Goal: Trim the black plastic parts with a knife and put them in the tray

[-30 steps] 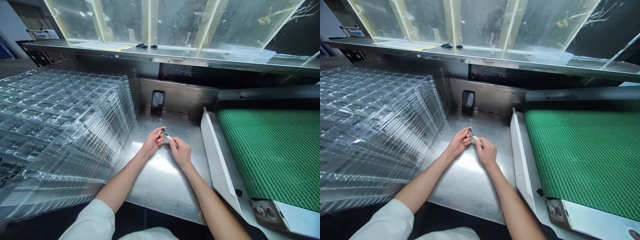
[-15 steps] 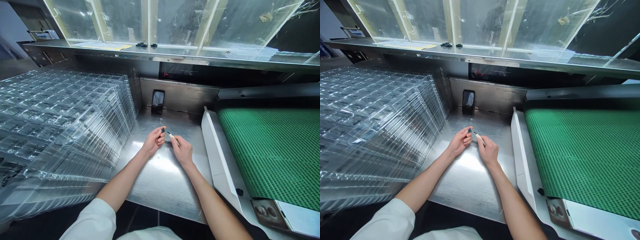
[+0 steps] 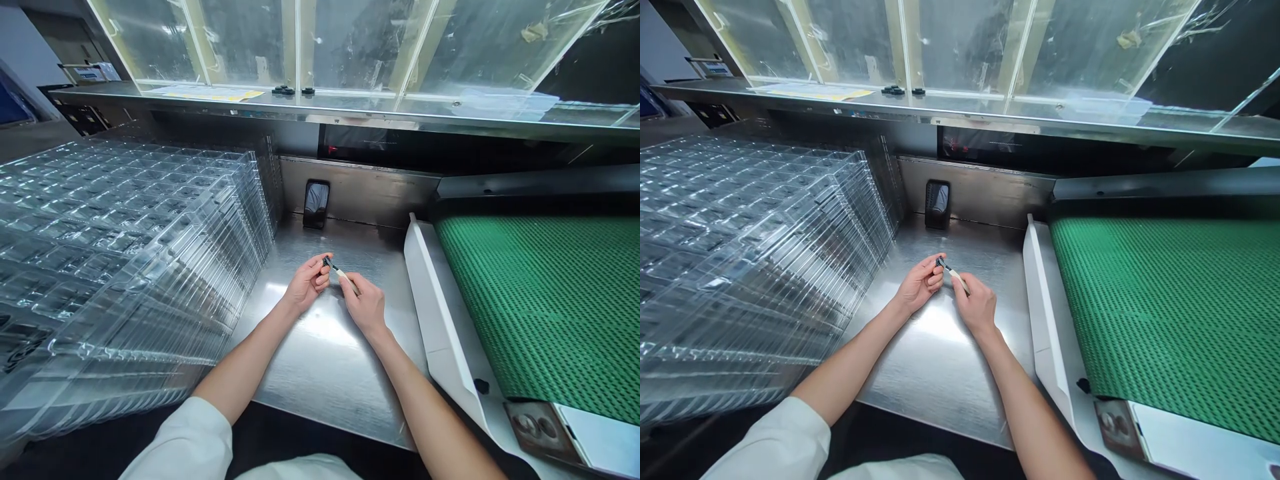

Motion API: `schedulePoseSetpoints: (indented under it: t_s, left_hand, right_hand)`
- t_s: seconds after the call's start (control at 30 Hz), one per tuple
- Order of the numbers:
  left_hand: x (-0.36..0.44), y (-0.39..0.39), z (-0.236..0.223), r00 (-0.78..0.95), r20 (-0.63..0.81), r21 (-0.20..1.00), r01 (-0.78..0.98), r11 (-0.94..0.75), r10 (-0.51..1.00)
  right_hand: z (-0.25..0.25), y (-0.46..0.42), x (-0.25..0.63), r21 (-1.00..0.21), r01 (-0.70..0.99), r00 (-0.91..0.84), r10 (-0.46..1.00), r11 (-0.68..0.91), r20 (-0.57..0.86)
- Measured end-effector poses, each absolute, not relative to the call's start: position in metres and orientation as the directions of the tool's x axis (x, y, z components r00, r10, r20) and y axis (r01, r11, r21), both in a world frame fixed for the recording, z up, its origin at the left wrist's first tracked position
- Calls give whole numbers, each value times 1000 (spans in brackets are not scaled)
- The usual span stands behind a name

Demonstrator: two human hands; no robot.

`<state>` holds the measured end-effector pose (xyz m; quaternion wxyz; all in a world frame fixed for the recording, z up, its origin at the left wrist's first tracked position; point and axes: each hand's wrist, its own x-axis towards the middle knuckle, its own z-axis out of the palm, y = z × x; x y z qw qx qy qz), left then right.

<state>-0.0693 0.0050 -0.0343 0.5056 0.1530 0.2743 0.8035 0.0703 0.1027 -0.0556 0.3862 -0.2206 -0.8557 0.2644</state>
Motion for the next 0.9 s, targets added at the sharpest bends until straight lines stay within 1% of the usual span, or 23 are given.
schedulePoseSetpoints:
  t_s: [0.3, 0.43, 0.53, 0.63, 0.73, 0.83, 0.9]
  left_hand:
    - [-67, 3, -34, -445, -54, 609, -724, -323, 894]
    - [-74, 5, -37, -456, -81, 589, -739, -326, 887]
    - [-77, 7, -37, -472, -135, 574, -754, -319, 871]
    - [-72, 6, -35, -405, -174, 581, -778, -238, 898]
    - [-60, 8, -36, -339, -143, 645, -744, -172, 930]
    - [-51, 11, -41, -308, -103, 695, -702, -153, 946]
    - [-49, 14, -46, -303, -90, 678, -716, -165, 949]
  right_hand:
    - [-57, 102, 70, -633, 142, -609, 571, 761, 550]
    - [-53, 103, 71, -651, 109, -529, 598, 752, 602]
    - [-52, 104, 73, -687, 59, -486, 622, 724, 614]
    - [-55, 105, 73, -740, 62, -481, 669, 670, 566]
    - [-59, 107, 71, -798, 76, -501, 715, 598, 488]
    - [-61, 106, 70, -826, 104, -510, 743, 554, 434]
    - [-61, 104, 70, -842, 138, -487, 776, 521, 401]
